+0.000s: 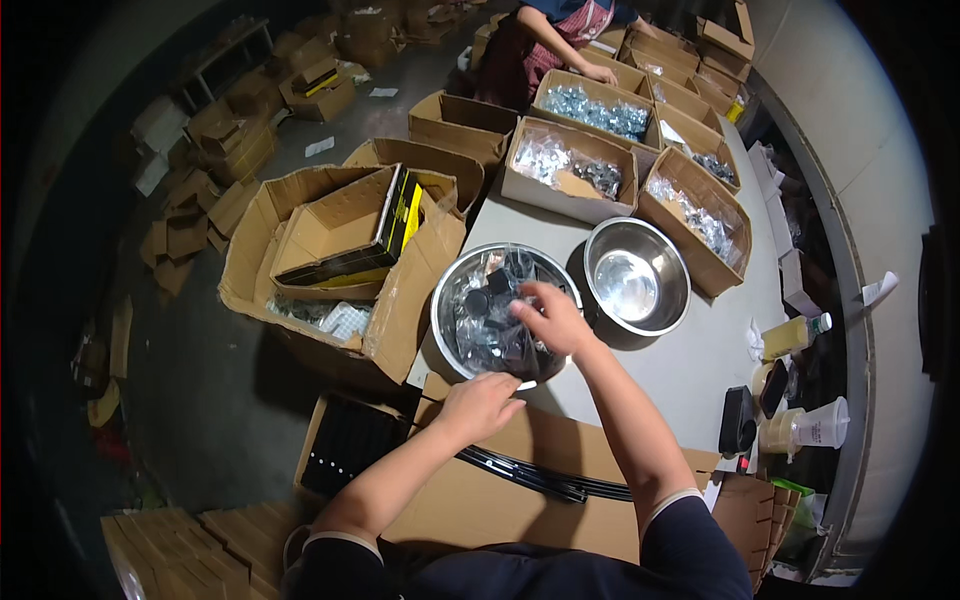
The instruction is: Packing metal rails and hardware kits into cardboard boxes and sealing them with a tape dispenser.
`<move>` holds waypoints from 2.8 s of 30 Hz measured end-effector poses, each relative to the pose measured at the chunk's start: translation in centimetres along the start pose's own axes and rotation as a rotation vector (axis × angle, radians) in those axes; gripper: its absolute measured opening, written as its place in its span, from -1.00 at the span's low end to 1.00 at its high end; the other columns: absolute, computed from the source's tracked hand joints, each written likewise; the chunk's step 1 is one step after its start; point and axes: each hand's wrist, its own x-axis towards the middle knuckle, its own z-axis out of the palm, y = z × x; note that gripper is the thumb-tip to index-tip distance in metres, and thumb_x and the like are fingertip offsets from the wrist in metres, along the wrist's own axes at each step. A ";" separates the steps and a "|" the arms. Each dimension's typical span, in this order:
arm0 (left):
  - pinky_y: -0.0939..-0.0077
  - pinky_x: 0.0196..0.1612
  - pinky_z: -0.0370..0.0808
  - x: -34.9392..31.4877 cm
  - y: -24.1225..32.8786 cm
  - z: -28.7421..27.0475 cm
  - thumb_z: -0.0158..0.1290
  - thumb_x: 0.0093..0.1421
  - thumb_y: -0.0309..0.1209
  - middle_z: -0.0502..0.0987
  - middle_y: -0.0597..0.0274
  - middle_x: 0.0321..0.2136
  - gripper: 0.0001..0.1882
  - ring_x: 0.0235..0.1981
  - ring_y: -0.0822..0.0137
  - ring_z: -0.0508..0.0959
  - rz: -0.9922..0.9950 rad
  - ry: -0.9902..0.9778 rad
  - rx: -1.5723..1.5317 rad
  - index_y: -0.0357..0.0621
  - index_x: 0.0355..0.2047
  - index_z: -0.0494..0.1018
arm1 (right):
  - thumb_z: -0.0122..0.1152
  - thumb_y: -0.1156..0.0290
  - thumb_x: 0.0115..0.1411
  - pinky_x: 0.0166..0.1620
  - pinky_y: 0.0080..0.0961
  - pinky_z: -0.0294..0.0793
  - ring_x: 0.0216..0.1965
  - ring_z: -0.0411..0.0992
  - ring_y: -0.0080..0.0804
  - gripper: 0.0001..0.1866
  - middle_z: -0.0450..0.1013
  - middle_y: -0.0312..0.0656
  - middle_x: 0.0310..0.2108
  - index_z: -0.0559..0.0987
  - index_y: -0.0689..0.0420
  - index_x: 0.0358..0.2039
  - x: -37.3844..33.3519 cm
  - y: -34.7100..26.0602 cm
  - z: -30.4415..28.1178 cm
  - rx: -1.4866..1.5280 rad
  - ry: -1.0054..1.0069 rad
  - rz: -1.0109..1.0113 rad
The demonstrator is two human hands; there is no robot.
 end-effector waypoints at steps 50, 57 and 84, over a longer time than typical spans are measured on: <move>0.33 -0.04 0.46 -9.4 18.1 25.5 0.24 0.11 -0.37 0.45 0.08 -0.15 -0.43 -0.11 0.16 0.50 -0.143 -0.207 -0.547 -0.17 0.09 0.29 | 0.00 0.32 0.37 -0.15 -0.34 0.63 -0.19 0.52 -0.35 -0.87 0.47 -0.12 -0.10 0.32 0.03 -0.14 -52.2 14.0 -2.4 1.435 0.812 0.407; 0.13 0.14 0.29 -8.2 20.7 25.3 0.18 0.09 -0.26 0.29 0.09 0.15 -0.40 0.16 0.02 0.30 0.046 -0.096 0.402 -0.02 0.16 0.34 | -0.01 0.33 0.39 -0.46 -0.76 0.39 -0.48 0.28 -0.76 -0.93 0.36 -0.37 -0.37 0.35 0.00 -0.20 -51.8 20.8 1.1 1.427 0.409 0.511; -0.14 0.31 0.08 -14.0 1.8 8.2 0.47 -0.32 0.01 -0.23 -0.01 0.41 0.30 0.39 -0.21 -0.13 -0.728 0.020 0.545 0.16 0.39 -0.05 | 0.14 0.09 0.23 -0.06 -0.18 0.44 -0.05 0.44 0.05 -0.69 0.50 0.05 -0.10 0.53 0.07 -0.21 -44.5 18.9 -8.1 -0.322 0.398 0.246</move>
